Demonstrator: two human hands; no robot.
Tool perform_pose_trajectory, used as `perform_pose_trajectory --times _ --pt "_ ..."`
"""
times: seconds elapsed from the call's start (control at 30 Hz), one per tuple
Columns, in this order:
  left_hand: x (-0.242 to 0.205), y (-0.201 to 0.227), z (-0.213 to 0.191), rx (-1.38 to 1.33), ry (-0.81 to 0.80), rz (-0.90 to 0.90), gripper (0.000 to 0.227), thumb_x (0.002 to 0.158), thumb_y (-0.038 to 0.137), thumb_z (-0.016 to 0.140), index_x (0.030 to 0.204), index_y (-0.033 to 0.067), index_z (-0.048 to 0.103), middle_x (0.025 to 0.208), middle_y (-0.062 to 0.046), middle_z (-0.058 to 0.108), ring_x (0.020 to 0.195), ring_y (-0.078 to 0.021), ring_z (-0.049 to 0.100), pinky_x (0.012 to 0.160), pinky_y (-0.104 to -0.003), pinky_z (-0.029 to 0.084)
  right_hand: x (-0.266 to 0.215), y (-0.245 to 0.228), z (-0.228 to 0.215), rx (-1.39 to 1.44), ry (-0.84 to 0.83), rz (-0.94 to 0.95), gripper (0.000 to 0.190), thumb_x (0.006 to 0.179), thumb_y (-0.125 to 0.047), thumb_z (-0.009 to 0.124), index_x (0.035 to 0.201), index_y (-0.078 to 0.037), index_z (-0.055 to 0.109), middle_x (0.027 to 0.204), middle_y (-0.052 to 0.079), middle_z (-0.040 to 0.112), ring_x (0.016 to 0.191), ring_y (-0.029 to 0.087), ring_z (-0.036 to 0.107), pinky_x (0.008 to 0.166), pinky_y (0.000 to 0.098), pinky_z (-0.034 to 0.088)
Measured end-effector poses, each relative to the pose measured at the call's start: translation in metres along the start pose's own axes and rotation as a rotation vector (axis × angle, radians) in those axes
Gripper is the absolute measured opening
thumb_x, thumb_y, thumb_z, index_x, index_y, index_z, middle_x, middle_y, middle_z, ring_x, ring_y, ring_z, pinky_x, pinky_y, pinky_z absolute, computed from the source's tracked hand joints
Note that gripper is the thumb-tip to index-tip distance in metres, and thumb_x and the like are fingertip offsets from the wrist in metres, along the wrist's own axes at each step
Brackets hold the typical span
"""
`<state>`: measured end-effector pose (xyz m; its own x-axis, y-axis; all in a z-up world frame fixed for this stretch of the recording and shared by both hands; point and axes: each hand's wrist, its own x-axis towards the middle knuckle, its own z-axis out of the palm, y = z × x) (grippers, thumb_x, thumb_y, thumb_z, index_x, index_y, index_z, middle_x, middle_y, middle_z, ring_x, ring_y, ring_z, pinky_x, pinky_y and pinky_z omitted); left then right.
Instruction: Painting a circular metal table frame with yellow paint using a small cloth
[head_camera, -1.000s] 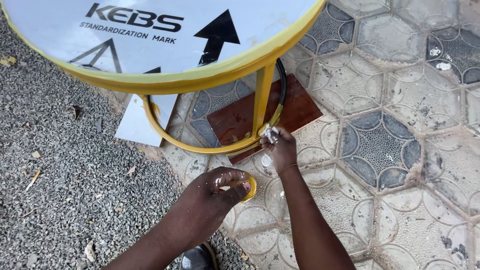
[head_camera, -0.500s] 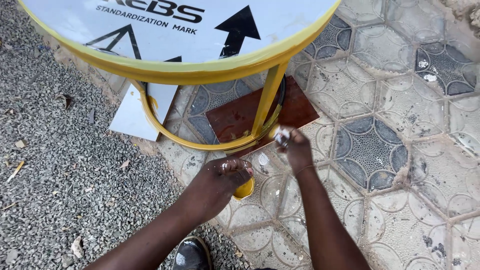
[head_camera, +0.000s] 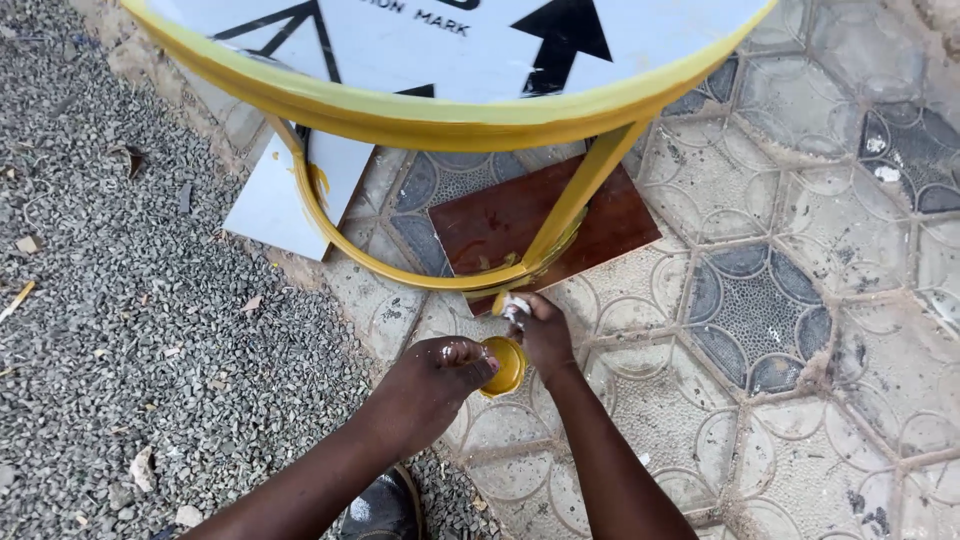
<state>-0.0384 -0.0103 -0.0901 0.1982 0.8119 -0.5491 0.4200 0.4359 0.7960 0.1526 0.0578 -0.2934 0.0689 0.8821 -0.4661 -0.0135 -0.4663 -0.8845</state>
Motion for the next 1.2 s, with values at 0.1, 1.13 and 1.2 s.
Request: perform_pose_trajectory --times 0.1,1.13,1.2 --pt "0.000 -0.011 -0.005 -0.080 0.000 -0.094 0.030 0.098 0.032 0.066 0.077 0.0106 0.070 0.071 -0.002 0.058 0.069 -0.0143 0.046 0.067 -0.034 0.037 -0.024 -0.026 -0.016 -0.055 0.098 0.105 0.030 0.098 -0.009 0.059 0.126 -0.010 0.071 0.093 0.010 0.075 0.069 0.012 0.061 0.057 0.0212 0.046" --pt "0.020 -0.143 -0.005 -0.211 0.030 -0.194 0.026 0.088 0.032 0.064 0.090 0.0115 0.080 0.073 -0.011 0.071 0.078 -0.0257 0.071 0.070 -0.034 0.052 -0.075 -0.030 0.036 -1.622 -0.359 -0.177 0.037 0.095 -0.031 0.052 0.125 -0.026 0.073 0.111 0.011 0.076 0.109 0.034 0.072 0.098 0.0482 0.056" --pt "0.020 -0.142 -0.007 -0.225 0.036 -0.196 0.026 0.089 0.031 0.063 0.089 0.0116 0.080 0.073 -0.010 0.071 0.078 -0.0249 0.070 0.070 -0.033 0.051 -0.082 -0.044 0.037 -1.571 -0.345 -0.150 0.038 0.095 -0.030 0.053 0.127 -0.024 0.071 0.116 0.012 0.075 0.112 0.035 0.071 0.101 0.0486 0.055"
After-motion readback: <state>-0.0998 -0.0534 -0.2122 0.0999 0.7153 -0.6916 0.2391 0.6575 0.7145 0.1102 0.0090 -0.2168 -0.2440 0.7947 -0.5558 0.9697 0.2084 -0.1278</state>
